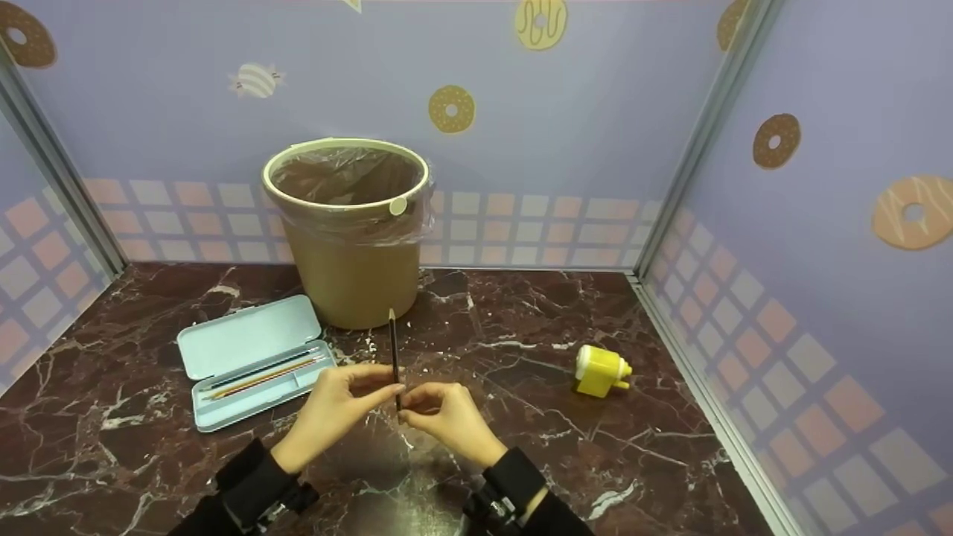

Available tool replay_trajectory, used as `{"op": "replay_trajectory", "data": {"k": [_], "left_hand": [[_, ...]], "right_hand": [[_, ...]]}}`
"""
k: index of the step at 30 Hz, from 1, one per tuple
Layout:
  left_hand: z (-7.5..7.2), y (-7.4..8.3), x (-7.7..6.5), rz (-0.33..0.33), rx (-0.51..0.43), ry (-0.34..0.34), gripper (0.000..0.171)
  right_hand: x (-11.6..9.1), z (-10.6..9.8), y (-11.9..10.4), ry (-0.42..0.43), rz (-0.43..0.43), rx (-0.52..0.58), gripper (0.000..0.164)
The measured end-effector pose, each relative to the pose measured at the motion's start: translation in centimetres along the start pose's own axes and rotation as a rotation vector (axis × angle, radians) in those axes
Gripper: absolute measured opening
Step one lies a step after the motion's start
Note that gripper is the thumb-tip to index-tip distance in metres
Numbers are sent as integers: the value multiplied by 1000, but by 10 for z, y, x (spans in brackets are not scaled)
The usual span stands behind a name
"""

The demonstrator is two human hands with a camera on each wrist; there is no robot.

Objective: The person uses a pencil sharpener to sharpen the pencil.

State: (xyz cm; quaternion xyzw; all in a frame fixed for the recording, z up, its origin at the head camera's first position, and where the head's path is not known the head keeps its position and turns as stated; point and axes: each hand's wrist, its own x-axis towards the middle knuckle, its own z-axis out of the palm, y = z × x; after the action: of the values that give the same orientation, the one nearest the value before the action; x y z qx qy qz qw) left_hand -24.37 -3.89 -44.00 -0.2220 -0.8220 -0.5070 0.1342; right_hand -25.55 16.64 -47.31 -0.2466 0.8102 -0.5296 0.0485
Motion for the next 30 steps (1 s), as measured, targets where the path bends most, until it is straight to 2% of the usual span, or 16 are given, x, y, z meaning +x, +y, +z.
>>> {"op": "replay_trajectory", "data": {"k": [8,16,20,27,30], "left_hand": [[4,-4,1,12,1,31,20],[0,-2,2,25,43,-2,18],[-6,-2,2,42,123,-25,18],[-16,-3,2,125,337,-75,16],[-19,-2,1,175,445,-75,11]], "right_hand": [[-1,1,1,1,25,2,21],[-2,-2,3,1,-15,-20,21],[-3,-5,2,24,-15,-43,17],[-3,-19,-5,57,-31,-48,19],[-3,-26,-9,84,-38,-67,20]]}}
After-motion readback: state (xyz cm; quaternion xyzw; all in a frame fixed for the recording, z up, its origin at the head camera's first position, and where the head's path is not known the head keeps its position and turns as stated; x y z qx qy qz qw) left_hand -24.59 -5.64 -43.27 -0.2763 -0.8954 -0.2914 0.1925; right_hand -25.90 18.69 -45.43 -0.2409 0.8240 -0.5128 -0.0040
